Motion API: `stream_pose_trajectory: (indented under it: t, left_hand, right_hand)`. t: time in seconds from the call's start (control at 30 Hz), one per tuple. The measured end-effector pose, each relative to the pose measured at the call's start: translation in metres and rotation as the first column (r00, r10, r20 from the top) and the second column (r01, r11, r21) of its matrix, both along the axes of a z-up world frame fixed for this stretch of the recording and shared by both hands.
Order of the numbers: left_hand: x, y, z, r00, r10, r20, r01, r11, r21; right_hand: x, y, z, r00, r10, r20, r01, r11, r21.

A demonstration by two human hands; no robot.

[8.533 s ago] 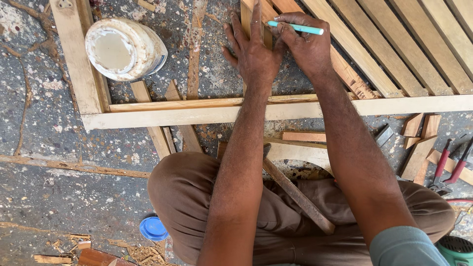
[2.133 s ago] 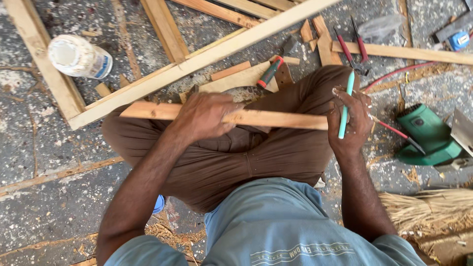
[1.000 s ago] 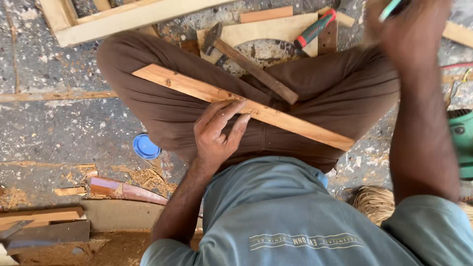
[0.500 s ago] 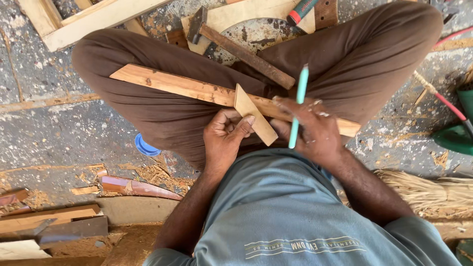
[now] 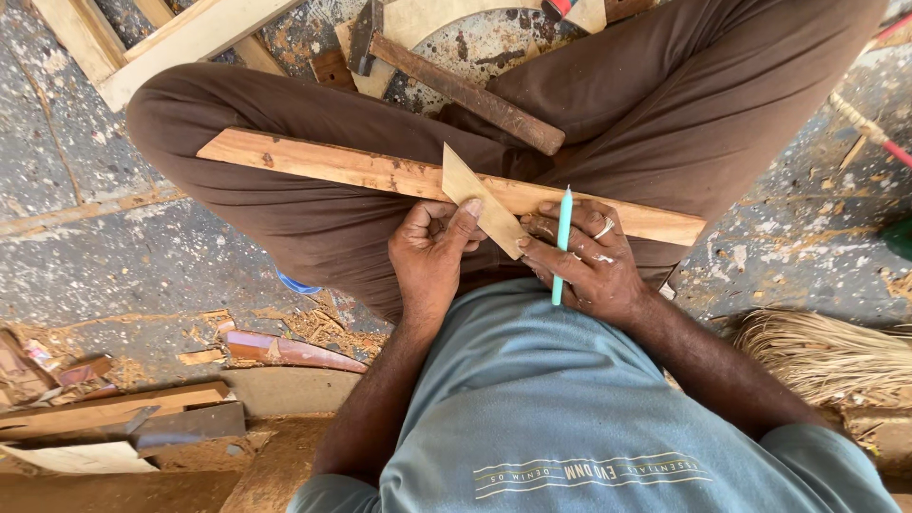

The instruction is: The person fits and marks wooden slats for a frame, using a utility knife to score wood and a pencil to mark measurements.

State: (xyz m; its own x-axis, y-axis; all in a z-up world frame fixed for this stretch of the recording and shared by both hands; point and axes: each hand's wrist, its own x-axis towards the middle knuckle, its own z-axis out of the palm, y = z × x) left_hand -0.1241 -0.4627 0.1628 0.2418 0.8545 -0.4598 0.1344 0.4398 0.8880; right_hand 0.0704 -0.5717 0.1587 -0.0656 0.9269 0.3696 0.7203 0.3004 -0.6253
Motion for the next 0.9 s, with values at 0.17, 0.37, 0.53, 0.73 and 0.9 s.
stream_pose_trajectory:
  t: [0.17,0.37,0.53,0.73,0.9]
  left_hand:
    - [0.001,-0.003,0.001,0.999,-0.034,0.002,0.033,0.997,0.070]
    - [-0.002,-0.001,-0.003,0.998,0.006,-0.058,-0.005,1.000,0.021]
    - [0.000,-0.003,-0.002,0.998,0.039,-0.056,-0.039,0.999,0.010]
    - [-0.001,-0.003,-0.003,0.998,0.034,-0.049,-0.032,0.999,0.030]
    - [-0.001,-0.003,-0.003,0.997,0.029,-0.078,-0.027,0.999,0.026]
  right_hand:
    - [0.002,-0.006,-0.012,0.998,-0.010,0.065,0.008,1.000,0.028]
    - [0.003,-0.010,-0.019,0.999,0.014,0.034,-0.016,0.999,0.052]
    - [0.008,-0.006,-0.017,0.999,0.041,-0.035,-0.039,0.998,0.056]
    - [0.009,-0.006,-0.016,0.995,0.048,-0.086,-0.045,0.998,0.034]
    - [0.009,-0.008,-0.019,0.992,0.050,-0.119,-0.045,0.998,0.045]
